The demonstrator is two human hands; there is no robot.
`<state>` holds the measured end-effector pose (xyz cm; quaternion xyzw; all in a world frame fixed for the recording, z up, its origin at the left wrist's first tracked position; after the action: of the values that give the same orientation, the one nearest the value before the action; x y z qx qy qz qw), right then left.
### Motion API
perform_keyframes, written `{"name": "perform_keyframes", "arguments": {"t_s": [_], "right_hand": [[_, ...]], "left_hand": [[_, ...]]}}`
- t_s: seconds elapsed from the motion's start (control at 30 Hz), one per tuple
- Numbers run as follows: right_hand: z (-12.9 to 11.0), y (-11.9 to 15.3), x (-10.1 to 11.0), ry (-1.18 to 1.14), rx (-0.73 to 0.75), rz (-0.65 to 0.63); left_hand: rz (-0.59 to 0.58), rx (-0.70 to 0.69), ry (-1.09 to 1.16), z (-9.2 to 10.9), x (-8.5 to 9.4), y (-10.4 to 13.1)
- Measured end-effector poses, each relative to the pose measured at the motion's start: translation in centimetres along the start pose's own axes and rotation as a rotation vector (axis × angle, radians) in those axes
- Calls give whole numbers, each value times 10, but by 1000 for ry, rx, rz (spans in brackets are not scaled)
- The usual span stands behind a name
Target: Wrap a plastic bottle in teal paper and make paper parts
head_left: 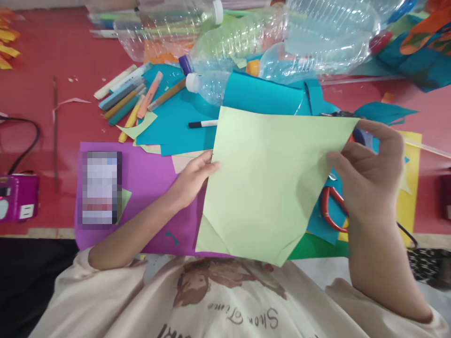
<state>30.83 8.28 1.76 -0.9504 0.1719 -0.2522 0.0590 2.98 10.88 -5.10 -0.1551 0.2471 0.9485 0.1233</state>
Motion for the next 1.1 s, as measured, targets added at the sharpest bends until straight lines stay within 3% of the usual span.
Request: {"name": "perform_keyframes", "arguments": {"t_s": [0.1,0.2,0.27,0.4,0.57,0.7,0.87,1.1], "right_hand": [[-9,-3,1,339,181,7],[-41,5,-10,687,488,61],[-59,14,-32,750,621,-62],[-75,35,-88,689,737,-472],[-73,42,-122,700,729,-641],[-72,38,-120,705,690,-680],[-72,36,-100,788,666,-623],[-86,43,-91,784,750,-564]], "left_hand": [[-136,72,32,-7,-11,5],[-149,126,34,-12,-13,9],[-145,151,12,-16,-13,12],[-160,197,-21,-22,-15,17],[-210,199,-72,-17,-18,20],[-201,137,-202,-8,-16,22],[-129,-56,-290,4,-6,22],[-267,-88,-323,2,-16,23]]}}
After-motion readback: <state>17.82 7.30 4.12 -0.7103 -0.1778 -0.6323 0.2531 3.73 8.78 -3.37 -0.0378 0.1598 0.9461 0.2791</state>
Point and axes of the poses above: each hand's wrist, its own y-axis away from the middle knuckle, its own x-axis out of the back of the hand, z = x × y, the point moved 8 cm from there along -y, towards the middle knuckle, and after that the axes turned 10 degrees about y, right-handed, at the moved point
